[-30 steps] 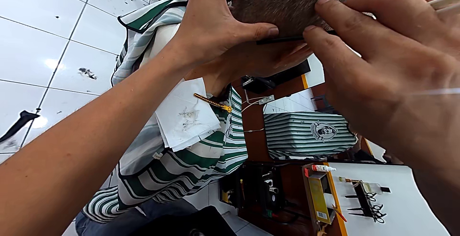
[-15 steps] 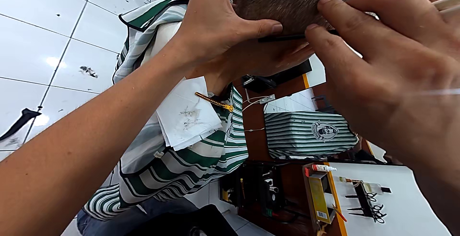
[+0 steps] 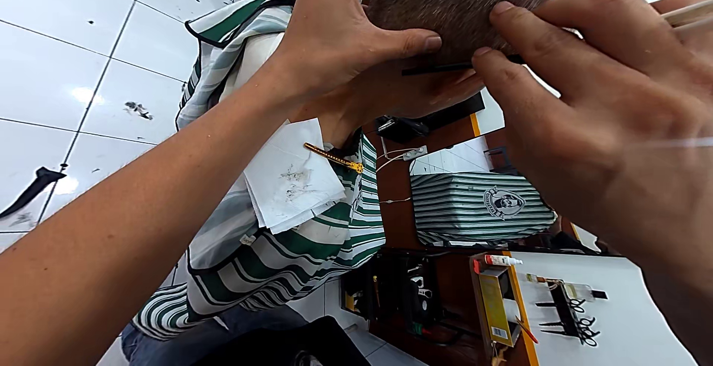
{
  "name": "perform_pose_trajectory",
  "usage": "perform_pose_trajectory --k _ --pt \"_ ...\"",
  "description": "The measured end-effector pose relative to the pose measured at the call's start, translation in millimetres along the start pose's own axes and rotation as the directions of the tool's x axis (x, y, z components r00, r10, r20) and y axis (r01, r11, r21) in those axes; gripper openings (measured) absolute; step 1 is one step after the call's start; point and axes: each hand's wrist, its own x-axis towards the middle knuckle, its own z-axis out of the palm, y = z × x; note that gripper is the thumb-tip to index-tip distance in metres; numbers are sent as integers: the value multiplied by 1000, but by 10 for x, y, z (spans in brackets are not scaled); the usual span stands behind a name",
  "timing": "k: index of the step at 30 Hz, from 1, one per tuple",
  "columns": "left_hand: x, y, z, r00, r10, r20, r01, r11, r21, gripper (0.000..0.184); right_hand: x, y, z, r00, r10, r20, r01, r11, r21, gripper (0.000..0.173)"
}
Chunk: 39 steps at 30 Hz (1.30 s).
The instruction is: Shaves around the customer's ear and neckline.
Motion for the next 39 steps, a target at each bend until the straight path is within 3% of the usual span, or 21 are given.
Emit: perform_pose_trajectory --k 6,11,14,17,21,26,31,33,35,39 --pt "6 36 -28 999 5 32 -5 1000 9 51 -222 -72 66 947 163 -276 -118 978 172 34" --pt "-28 248 -185 996 -68 60 65 997 37 71 -444 -801 498 829 289 -478 -78 907 414 26" --pt "-176 401 -348 998 -61 -19 62 998 27 77 -444 -1294 879 790 388 -475 -81 834 546 22" --pt "-406 549 -587 998 17 61 -20 999 47 83 -357 -1681 1111 761 473 -444 -107 766 634 23" --pt "-788 606 -1180 986 -71 152 63 997 54 80 -264 -2046 1221 695 602 -393 -223 700 678 24" --pt "-1137 481 -2033 967 -202 154 187 977 108 69 -293 -2354 1130 635 687 -353 -353 664 659 24" --pt "-1091 382 -2578 918 -323 229 280 939 200 59 -368 -2635 672 612 741 -277 -412 598 688 25" --pt "-909 348 -2594 912 -305 274 246 942 227 49 -341 -2694 505 522 822 -228 -435 487 758 26" --pt "-661 334 -2448 912 -237 336 157 956 247 40 -263 -2699 408 363 917 -169 -469 336 817 22" --pt "-123 357 -1879 863 64 502 -221 940 259 27 -142 -2533 477 92 991 -102 -454 133 881 13"
